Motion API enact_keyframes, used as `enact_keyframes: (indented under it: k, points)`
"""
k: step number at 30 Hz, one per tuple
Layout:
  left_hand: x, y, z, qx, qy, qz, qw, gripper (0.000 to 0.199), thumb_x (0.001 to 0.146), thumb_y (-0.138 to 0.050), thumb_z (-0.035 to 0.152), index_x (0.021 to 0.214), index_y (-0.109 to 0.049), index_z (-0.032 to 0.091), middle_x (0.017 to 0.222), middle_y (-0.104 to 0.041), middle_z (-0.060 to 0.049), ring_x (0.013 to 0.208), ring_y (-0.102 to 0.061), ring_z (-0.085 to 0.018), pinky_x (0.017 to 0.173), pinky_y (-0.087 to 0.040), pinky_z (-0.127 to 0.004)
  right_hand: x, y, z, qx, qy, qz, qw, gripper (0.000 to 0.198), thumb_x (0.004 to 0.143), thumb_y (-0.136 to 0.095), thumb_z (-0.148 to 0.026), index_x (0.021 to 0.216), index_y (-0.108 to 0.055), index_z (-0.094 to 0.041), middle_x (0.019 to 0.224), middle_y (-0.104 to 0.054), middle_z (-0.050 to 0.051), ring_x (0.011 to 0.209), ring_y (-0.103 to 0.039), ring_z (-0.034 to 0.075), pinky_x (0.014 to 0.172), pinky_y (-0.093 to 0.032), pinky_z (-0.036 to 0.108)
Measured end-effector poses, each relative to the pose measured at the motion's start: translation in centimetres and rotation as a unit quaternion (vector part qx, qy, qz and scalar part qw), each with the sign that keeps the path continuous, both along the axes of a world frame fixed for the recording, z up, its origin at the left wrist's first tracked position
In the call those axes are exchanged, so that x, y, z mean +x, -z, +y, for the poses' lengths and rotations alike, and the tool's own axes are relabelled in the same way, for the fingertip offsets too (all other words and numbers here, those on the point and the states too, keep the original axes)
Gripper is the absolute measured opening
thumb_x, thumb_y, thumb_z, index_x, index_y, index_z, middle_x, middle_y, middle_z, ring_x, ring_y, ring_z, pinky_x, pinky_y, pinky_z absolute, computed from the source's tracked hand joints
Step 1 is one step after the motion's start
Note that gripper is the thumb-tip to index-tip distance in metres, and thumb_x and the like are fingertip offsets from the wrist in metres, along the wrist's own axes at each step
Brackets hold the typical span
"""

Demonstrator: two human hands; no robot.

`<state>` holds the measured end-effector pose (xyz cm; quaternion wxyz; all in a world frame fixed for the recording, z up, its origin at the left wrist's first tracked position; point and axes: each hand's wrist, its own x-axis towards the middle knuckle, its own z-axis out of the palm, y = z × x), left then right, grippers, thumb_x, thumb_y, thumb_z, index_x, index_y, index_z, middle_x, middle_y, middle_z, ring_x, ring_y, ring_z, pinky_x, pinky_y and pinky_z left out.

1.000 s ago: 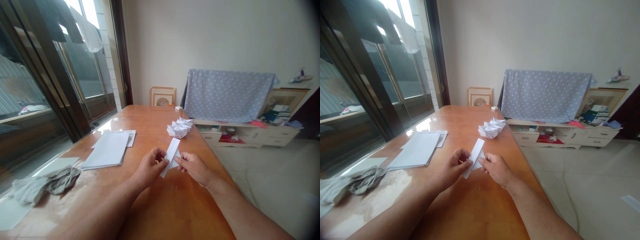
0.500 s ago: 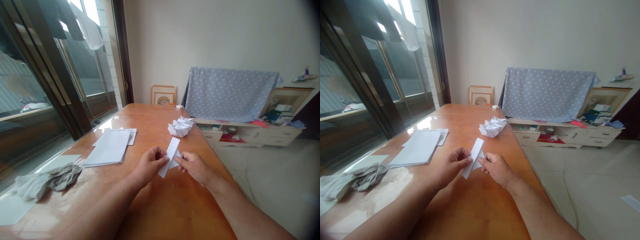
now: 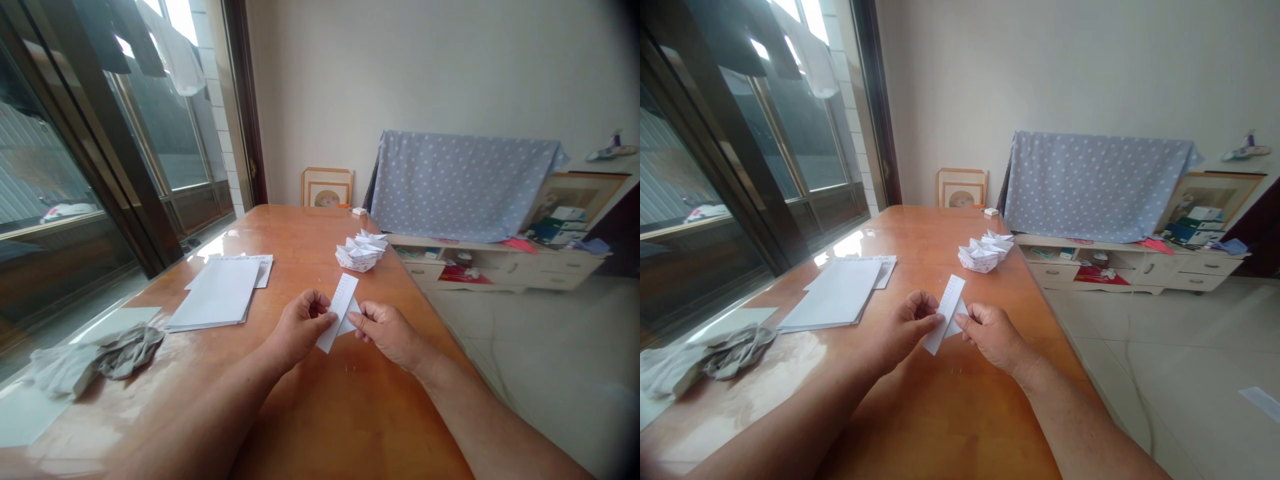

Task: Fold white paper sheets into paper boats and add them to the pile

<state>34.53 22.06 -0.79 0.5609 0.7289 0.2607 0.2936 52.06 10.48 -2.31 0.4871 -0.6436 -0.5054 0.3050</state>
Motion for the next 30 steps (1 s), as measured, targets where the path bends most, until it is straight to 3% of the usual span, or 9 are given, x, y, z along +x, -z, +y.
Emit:
enact_keyframes:
  k: [5,9,15,19,23,30]
  points:
    - [-0.1,-0.4,-0.2,-0.016,0.006,-0.015,1.000,0.019,0.080,-0.070,0.028,0.088,-0.056,0.018,0.079,-0.057,0.002,0.072,-0.053,-0.013,0.063,-0.042,-0.024,-0.1,0.2,0.1,0.011,0.012,-0.043,0.999,0.035,0.092,-0.059,-0.051,0.077,-0.059,-0.019,0.067,-0.059,-0.002,0.062,-0.051,0.013,0.059,-0.039,0.026]
    - [-0.2,-0.9,-0.5,-0.002,0.001,-0.033,0.999,0.017,0.081,-0.070,0.028,0.089,-0.059,0.018,0.082,-0.059,0.001,0.076,-0.055,-0.014,0.070,-0.043,-0.025,-0.4,0.1,0.0,0.053,0.057,-0.142,0.987,0.032,0.093,-0.057,-0.046,0.076,-0.061,-0.019,0.067,-0.054,-0.003,0.062,-0.047,0.013,0.058,-0.036,0.025]
    - [-0.3,-1.4,-0.6,0.015,0.001,-0.080,0.997,0.018,0.086,-0.067,0.033,0.092,-0.059,0.018,0.088,-0.062,-0.002,0.082,-0.057,-0.015,0.074,-0.044,-0.027,-1.0,-0.8,-0.5,0.131,0.098,-0.256,0.953,0.021,0.096,-0.056,-0.037,0.101,-0.072,-0.025,0.082,-0.064,0.001,0.074,-0.058,0.016,0.068,-0.041,0.027]
    - [-0.5,-1.8,-0.6,0.026,-0.013,-0.102,0.994,0.018,0.087,-0.068,0.033,0.093,-0.058,0.019,0.087,-0.060,-0.001,0.079,-0.055,-0.014,0.071,-0.043,-0.026,-1.0,-1.1,-0.8,0.135,0.123,-0.316,0.931,0.023,0.096,-0.055,-0.035,0.109,-0.074,-0.030,0.083,-0.065,0.002,0.073,-0.059,0.017,0.068,-0.041,0.027]
    - [-0.6,-2.3,-0.7,0.028,-0.010,-0.106,0.994,0.017,0.088,-0.067,0.032,0.093,-0.057,0.019,0.080,-0.057,0.001,0.073,-0.051,-0.012,0.067,-0.042,-0.025,-1.0,-0.8,-0.6,0.129,0.135,-0.355,0.916,0.022,0.096,-0.056,-0.033,0.108,-0.074,-0.030,0.081,-0.064,0.002,0.073,-0.059,0.017,0.068,-0.041,0.027]
    - [-0.2,-1.9,-0.4,0.030,-0.019,-0.052,0.998,0.028,0.088,-0.065,0.035,0.111,-0.060,0.019,0.095,-0.064,-0.004,0.085,-0.060,-0.017,0.075,-0.047,-0.029,-0.5,-0.8,-0.3,0.132,0.163,-0.376,0.902,0.017,0.096,-0.054,-0.028,0.092,-0.071,-0.024,0.080,-0.065,0.002,0.075,-0.060,0.017,0.069,-0.038,0.026]
